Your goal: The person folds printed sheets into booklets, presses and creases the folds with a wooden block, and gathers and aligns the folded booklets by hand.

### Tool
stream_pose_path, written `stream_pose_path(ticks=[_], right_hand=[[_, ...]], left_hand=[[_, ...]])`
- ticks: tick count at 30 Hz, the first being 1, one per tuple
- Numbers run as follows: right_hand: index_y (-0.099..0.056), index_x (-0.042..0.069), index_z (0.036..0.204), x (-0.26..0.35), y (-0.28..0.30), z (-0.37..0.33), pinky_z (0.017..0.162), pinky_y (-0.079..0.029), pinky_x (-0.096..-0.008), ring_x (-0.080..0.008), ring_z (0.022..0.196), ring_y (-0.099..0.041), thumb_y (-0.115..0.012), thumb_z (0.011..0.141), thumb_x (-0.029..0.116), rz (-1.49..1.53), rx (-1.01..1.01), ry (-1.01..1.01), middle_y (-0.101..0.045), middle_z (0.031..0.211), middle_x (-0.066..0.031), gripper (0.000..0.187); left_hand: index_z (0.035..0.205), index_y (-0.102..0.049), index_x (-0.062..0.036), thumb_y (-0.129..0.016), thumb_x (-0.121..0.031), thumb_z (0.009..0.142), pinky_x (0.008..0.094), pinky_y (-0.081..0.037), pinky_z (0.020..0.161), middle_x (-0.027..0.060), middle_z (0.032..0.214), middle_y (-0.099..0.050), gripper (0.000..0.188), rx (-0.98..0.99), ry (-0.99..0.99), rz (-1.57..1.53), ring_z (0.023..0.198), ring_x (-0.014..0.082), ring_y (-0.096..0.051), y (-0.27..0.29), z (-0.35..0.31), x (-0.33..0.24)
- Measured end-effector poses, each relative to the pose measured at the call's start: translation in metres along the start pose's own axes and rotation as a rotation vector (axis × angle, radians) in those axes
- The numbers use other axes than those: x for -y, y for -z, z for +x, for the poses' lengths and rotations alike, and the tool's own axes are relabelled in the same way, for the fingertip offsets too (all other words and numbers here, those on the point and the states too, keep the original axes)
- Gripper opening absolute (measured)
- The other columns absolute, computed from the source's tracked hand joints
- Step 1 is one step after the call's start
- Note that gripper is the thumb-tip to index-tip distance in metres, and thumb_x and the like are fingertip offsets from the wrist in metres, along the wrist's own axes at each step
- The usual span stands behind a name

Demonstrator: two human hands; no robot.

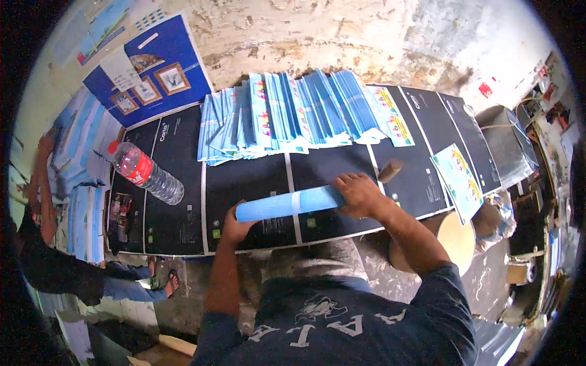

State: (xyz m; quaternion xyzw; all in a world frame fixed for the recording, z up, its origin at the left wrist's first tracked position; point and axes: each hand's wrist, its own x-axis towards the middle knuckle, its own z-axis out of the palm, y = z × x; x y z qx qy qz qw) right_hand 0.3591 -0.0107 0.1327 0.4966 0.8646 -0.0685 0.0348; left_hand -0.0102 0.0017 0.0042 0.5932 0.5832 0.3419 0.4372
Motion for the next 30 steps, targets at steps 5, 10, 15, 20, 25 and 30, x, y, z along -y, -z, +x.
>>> stream_pose_path(ticks=[5, 10, 15, 20, 25, 30], right_hand=[[-0.051, 0.006, 0.127, 0.013, 0.007, -0.015, 0.093, -0.047, -0.0469, -0.0305, 0.112, -0.059, -0.075, 0.066, 0.026, 0.007, -0.01, -0.107, -0.061, 0.118, -0.0132, 0.069], [-0.05, 0.006, 0.13, 0.012, -0.01, -0.023, 0.097, -0.046, -0.0482, -0.0312, 0.117, -0.056, -0.07, 0.071, 0.022, 0.045, 0.08, -0.183, -0.059, 0.123, -0.0144, 0.065], [-0.048, 0.005, 0.135, -0.022, -0.016, -0.044, 0.102, -0.045, -0.0467, -0.0351, 0.12, -0.053, -0.077, 0.065, 0.018, 0.189, -0.077, -0.096, -0.055, 0.126, -0.0176, 0.077], [-0.025, 0.009, 0.154, -0.025, -0.081, -0.079, 0.112, -0.035, -0.0401, -0.0318, 0.138, -0.039, -0.08, 0.067, 0.0, 1.473, -0.458, -0.228, -0.038, 0.151, -0.0163, 0.103], [-0.017, 0.006, 0.156, 0.007, -0.09, -0.074, 0.115, -0.025, -0.0347, -0.0211, 0.143, -0.028, -0.078, 0.076, 0.001, 1.622, -0.462, -0.313, -0.028, 0.158, -0.0138, 0.101], [-0.019, 0.005, 0.155, -0.007, -0.111, -0.075, 0.116, -0.024, -0.0365, -0.0229, 0.144, -0.026, -0.076, 0.081, 0.005, 1.363, -0.412, -0.396, -0.028, 0.158, -0.015, 0.094]], left_hand=[[0.108, -0.064, -0.0012, -0.084, -0.009, 0.074, 0.0318, -0.05, 0.09, 0.0073, 0.106, -0.07, 0.04, 0.064, 0.001, -0.546, 0.099, 0.0149, -0.064, -0.006, -0.008, 0.034], [0.112, -0.064, -0.0005, -0.082, -0.012, 0.077, 0.0334, -0.051, 0.089, 0.0089, 0.106, -0.07, 0.042, -0.011, -0.093, -0.009, 0.098, 0.0167, -0.064, -0.017, -0.012, 0.021], [0.118, -0.059, 0.0044, -0.088, -0.016, 0.072, 0.0339, -0.051, 0.088, 0.0128, 0.107, -0.07, 0.058, 0.008, 0.025, 0.184, 0.097, 0.0185, -0.066, -0.013, -0.019, -0.007], [0.125, -0.057, 0.0022, -0.086, -0.01, 0.072, 0.0327, -0.051, 0.088, 0.0113, 0.107, -0.07, 0.062, 0.09, -0.009, 0.097, 0.098, 0.0194, -0.065, -0.009, -0.017, 0.003], [0.127, -0.052, -0.0004, -0.082, -0.005, 0.075, 0.0353, -0.05, 0.09, 0.0104, 0.115, -0.065, 0.06, 0.091, -0.181, -0.171, 0.102, 0.018, -0.063, -0.025, -0.032, 0.002], [0.126, -0.051, -0.0011, -0.077, 0.001, 0.078, 0.0367, -0.046, 0.096, 0.0081, 0.116, -0.063, 0.054, 0.01, -0.057, -0.248, 0.108, 0.0176, -0.059, -0.043, -0.045, -0.027]])
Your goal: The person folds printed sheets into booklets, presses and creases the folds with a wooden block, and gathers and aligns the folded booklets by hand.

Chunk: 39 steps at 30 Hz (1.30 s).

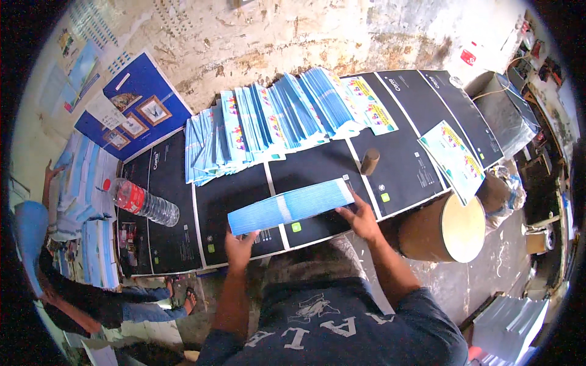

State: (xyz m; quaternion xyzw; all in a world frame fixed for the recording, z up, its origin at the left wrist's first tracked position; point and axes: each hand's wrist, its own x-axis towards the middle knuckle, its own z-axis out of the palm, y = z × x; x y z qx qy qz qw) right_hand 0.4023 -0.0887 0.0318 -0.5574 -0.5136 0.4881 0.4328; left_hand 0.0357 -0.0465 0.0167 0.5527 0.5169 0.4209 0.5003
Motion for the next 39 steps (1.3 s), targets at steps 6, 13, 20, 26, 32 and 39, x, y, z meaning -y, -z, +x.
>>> stream_pose_path(ticks=[6, 13, 20, 26, 32, 39], right_hand=[[-0.029, 0.0, 0.15, -0.003, -0.012, -0.002, 0.114, -0.031, -0.0378, -0.0293, 0.138, -0.039, -0.078, 0.082, 0.014, 0.065, -0.083, 0.109, -0.044, 0.147, -0.0212, 0.085], [-0.043, -0.001, 0.131, -0.002, -0.013, 0.008, 0.103, -0.041, -0.0381, -0.0262, 0.118, -0.055, -0.076, 0.085, 0.014, 0.013, -0.085, 0.119, -0.058, 0.123, -0.0145, 0.059], [-0.043, -0.001, 0.137, 0.002, 0.003, 0.004, 0.104, -0.038, -0.0357, -0.0235, 0.122, -0.05, -0.063, 0.092, 0.006, -0.265, -0.022, 0.144, -0.054, 0.133, -0.0154, 0.05], [-0.051, 0.002, 0.132, -0.028, -0.08, -0.055, 0.096, -0.044, -0.0367, -0.0195, 0.11, -0.054, -0.061, 0.097, 0.016, 0.219, -0.113, -0.164, -0.059, 0.123, -0.0103, 0.039], [-0.059, -0.002, 0.123, 0.023, -0.141, -0.073, 0.088, -0.048, -0.041, -0.0284, 0.095, -0.061, -0.056, 0.098, 0.044, 0.186, 0.071, -0.512, -0.067, 0.107, -0.0118, 0.052], [-0.041, 0.001, 0.143, 0.164, -0.093, 0.084, 0.107, -0.038, -0.0429, -0.0285, 0.128, -0.05, -0.056, 0.097, 0.044, -0.016, 0.646, 0.212, -0.054, 0.133, -0.0209, 0.065]], left_hand=[[0.12, -0.055, 0.0001, -0.072, 0.003, 0.082, 0.035, -0.046, 0.095, 0.0074, 0.11, -0.064, 0.041, -0.011, -0.106, -0.026, 0.106, 0.0172, -0.059, -0.005, -0.003, -0.002], [0.117, -0.055, 0.0012, -0.071, -0.004, 0.086, 0.0359, -0.046, 0.093, 0.0104, 0.111, -0.062, 0.035, -0.16, -0.227, 0.02, 0.103, 0.0189, -0.059, -0.008, 0.009, 0.022], [0.13, -0.043, 0.0016, -0.067, -0.013, 0.092, 0.0361, -0.042, 0.098, 0.0135, 0.12, -0.058, 0.047, -0.111, -0.149, 0.069, 0.111, 0.0214, -0.054, 0.004, 0.03, 0.026], [0.146, -0.024, -0.0101, -0.064, -0.025, 0.091, 0.0451, -0.04, 0.102, 0.0189, 0.131, -0.053, 0.07, -0.042, -0.036, 0.04, 0.12, 0.0315, -0.053, 0.02, 0.119, 0.004], [0.138, -0.037, -0.0045, -0.058, -0.028, 0.084, 0.0515, -0.037, 0.097, 0.0198, 0.133, -0.054, 0.063, -0.189, -0.168, 1.054, 0.117, 0.0359, -0.054, -0.025, 0.153, 0.001], [0.118, -0.055, -0.0013, -0.065, -0.035, 0.079, 0.0495, -0.04, 0.091, 0.0144, 0.12, -0.059, 0.052, -0.222, -0.222, 1.066, 0.109, 0.0324, -0.054, -0.026, 0.152, -0.001]])
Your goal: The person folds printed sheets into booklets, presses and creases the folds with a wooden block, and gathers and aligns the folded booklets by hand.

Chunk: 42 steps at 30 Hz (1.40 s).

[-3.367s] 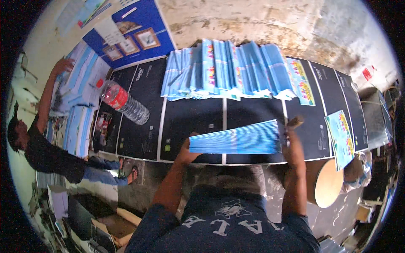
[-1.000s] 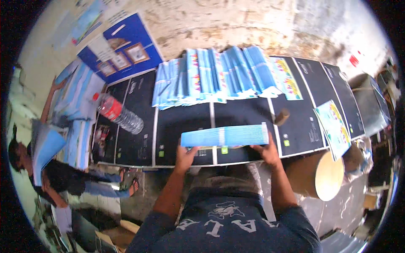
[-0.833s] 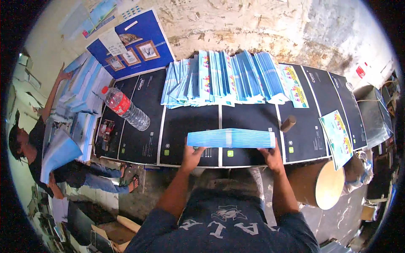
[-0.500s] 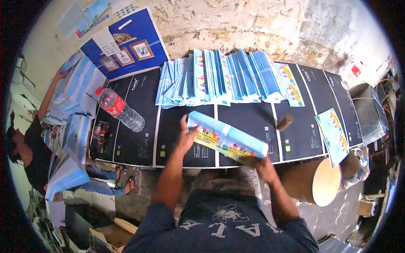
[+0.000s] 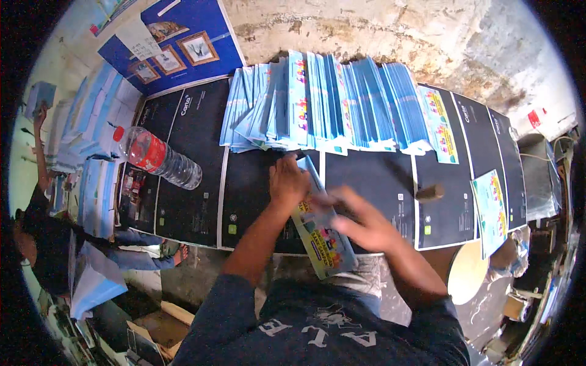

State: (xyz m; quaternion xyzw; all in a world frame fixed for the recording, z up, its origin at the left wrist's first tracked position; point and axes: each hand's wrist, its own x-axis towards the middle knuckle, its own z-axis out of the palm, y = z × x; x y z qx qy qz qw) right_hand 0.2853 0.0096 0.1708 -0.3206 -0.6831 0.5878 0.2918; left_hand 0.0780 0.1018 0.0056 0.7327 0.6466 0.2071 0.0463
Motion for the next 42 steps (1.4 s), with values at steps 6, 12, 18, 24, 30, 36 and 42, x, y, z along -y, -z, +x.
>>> stream_pose_path(ticks=[6, 12, 18, 24, 30, 36, 42], right_hand=[[-0.031, -0.001, 0.148, -0.125, -0.006, 0.169, 0.117, -0.025, -0.0469, -0.0416, 0.143, -0.029, -0.073, 0.077, 0.055, -0.516, 0.09, 0.368, -0.028, 0.155, -0.0247, 0.1], [-0.035, 0.001, 0.144, -0.161, 0.0, 0.157, 0.111, -0.033, -0.0492, -0.0433, 0.139, -0.035, -0.071, 0.077, 0.056, -0.482, 0.077, 0.473, -0.036, 0.15, -0.024, 0.094], [-0.033, 0.004, 0.145, -0.136, -0.032, 0.145, 0.114, -0.029, -0.0497, -0.0436, 0.139, -0.033, -0.071, 0.076, 0.059, -0.559, -0.007, 0.468, -0.036, 0.149, -0.0238, 0.096], [-0.032, 0.004, 0.146, -0.147, -0.021, 0.112, 0.117, -0.023, -0.0516, -0.0426, 0.144, -0.024, -0.072, 0.076, 0.059, -0.62, 0.127, 0.463, -0.025, 0.155, -0.0239, 0.097], [-0.032, 0.003, 0.149, -0.136, -0.036, 0.063, 0.119, -0.021, -0.0501, -0.0403, 0.145, -0.024, -0.067, 0.08, 0.064, -0.412, 0.162, 0.186, -0.029, 0.154, -0.024, 0.099], [-0.035, -0.003, 0.144, -0.156, -0.041, 0.047, 0.119, -0.024, -0.0472, -0.039, 0.146, -0.022, -0.063, 0.081, 0.066, -0.697, 0.194, 0.322, -0.029, 0.154, -0.0251, 0.098], [-0.041, -0.004, 0.141, -0.132, -0.041, -0.007, 0.115, -0.033, -0.0446, -0.0392, 0.141, -0.035, -0.073, 0.075, 0.057, -0.676, 0.145, 0.05, -0.038, 0.149, -0.0239, 0.095]], left_hand=[[0.121, -0.055, -0.0041, -0.067, -0.043, 0.078, 0.0517, -0.038, 0.093, 0.0137, 0.12, -0.058, 0.059, -0.071, -0.129, 0.168, 0.113, 0.0328, -0.052, -0.001, -0.015, 0.005], [0.117, -0.056, -0.0082, -0.065, -0.042, 0.081, 0.0509, -0.038, 0.089, 0.013, 0.114, -0.056, 0.05, -0.146, -0.165, 0.286, 0.111, 0.031, -0.05, -0.02, -0.017, 0.014], [0.111, -0.057, -0.0069, -0.063, -0.035, 0.084, 0.0491, -0.038, 0.086, 0.0118, 0.108, -0.057, 0.039, -0.06, -0.006, 0.0, 0.104, 0.0303, -0.052, -0.018, -0.001, 0.048], [0.104, -0.058, -0.006, -0.063, -0.027, 0.086, 0.0471, -0.039, 0.081, 0.0098, 0.1, -0.058, 0.028, -0.196, -0.01, 0.215, 0.095, 0.0286, -0.055, -0.006, 0.014, 0.029], [0.102, -0.057, -0.0071, -0.063, -0.026, 0.088, 0.0475, -0.04, 0.076, 0.0094, 0.096, -0.059, 0.025, -0.255, -0.027, 0.196, 0.09, 0.0286, -0.056, -0.023, 0.005, 0.04], [0.1, -0.055, -0.0063, -0.06, -0.026, 0.091, 0.0486, -0.039, 0.076, 0.01, 0.093, -0.059, 0.022, -0.28, -0.041, 0.198, 0.091, 0.032, -0.056, 0.0, 0.008, 0.03], [0.1, -0.054, -0.004, -0.06, -0.025, 0.091, 0.0487, -0.038, 0.079, 0.0124, 0.092, -0.059, 0.023, -0.247, -0.032, 0.102, 0.091, 0.0336, -0.056, -0.002, 0.019, 0.019]])
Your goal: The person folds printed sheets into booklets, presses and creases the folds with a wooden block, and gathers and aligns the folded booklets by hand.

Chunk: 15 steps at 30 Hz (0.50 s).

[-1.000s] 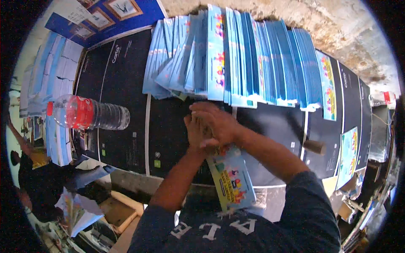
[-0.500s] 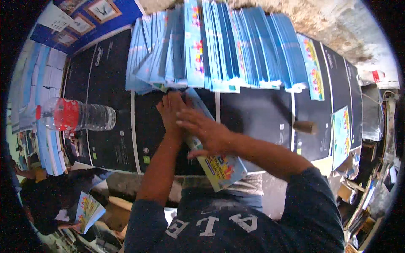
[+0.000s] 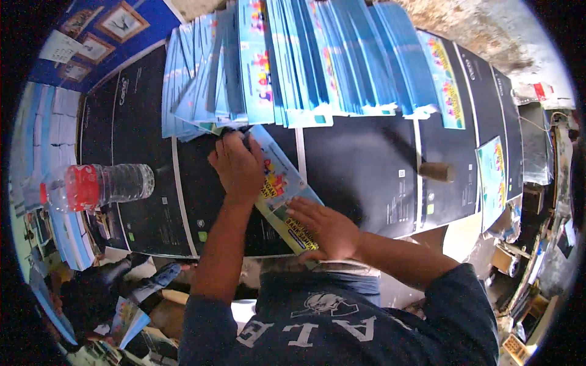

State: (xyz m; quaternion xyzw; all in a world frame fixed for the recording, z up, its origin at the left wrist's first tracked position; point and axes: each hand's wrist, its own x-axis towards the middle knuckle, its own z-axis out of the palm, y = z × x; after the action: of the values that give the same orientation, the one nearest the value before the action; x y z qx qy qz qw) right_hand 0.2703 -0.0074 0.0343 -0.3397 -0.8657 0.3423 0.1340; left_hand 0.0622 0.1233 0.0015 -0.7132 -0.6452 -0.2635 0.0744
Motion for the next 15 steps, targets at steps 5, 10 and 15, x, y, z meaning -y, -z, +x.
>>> stream_pose_path(ticks=[5, 10, 15], right_hand=[[-0.039, -0.005, 0.141, -0.001, -0.002, -0.006, 0.11, -0.039, -0.0437, -0.0395, 0.138, -0.038, -0.077, 0.077, 0.044, -0.125, -0.219, 0.124, -0.038, 0.147, -0.0269, 0.089], [-0.032, -0.003, 0.144, 0.011, 0.003, 0.002, 0.107, -0.04, -0.0457, -0.0429, 0.127, -0.048, -0.074, 0.083, 0.031, 0.281, -0.41, -0.394, -0.048, 0.136, -0.0303, 0.081], [-0.049, -0.001, 0.125, 0.046, 0.05, -0.019, 0.088, -0.049, -0.0505, -0.0447, 0.103, -0.06, -0.064, 0.088, 0.02, 0.166, -0.218, -0.389, -0.06, 0.112, -0.0248, 0.046]], left_hand=[[0.101, -0.053, -0.003, -0.059, -0.024, 0.092, 0.0484, -0.038, 0.083, 0.0145, 0.094, -0.059, 0.024, -0.022, 0.059, -0.091, 0.092, 0.0354, -0.056, -0.002, -0.003, 0.016], [0.11, -0.047, -0.0009, -0.055, -0.024, 0.098, 0.0465, -0.039, 0.087, 0.0178, 0.102, -0.055, 0.027, -0.11, 0.158, -0.499, 0.095, 0.032, -0.055, 0.009, -0.025, 0.033], [0.123, -0.037, -0.0023, -0.046, -0.028, 0.104, 0.0351, -0.039, 0.095, 0.0112, 0.111, -0.048, 0.033, -0.168, 0.359, -1.035, 0.103, 0.0198, -0.049, 0.069, -0.05, 0.019]])
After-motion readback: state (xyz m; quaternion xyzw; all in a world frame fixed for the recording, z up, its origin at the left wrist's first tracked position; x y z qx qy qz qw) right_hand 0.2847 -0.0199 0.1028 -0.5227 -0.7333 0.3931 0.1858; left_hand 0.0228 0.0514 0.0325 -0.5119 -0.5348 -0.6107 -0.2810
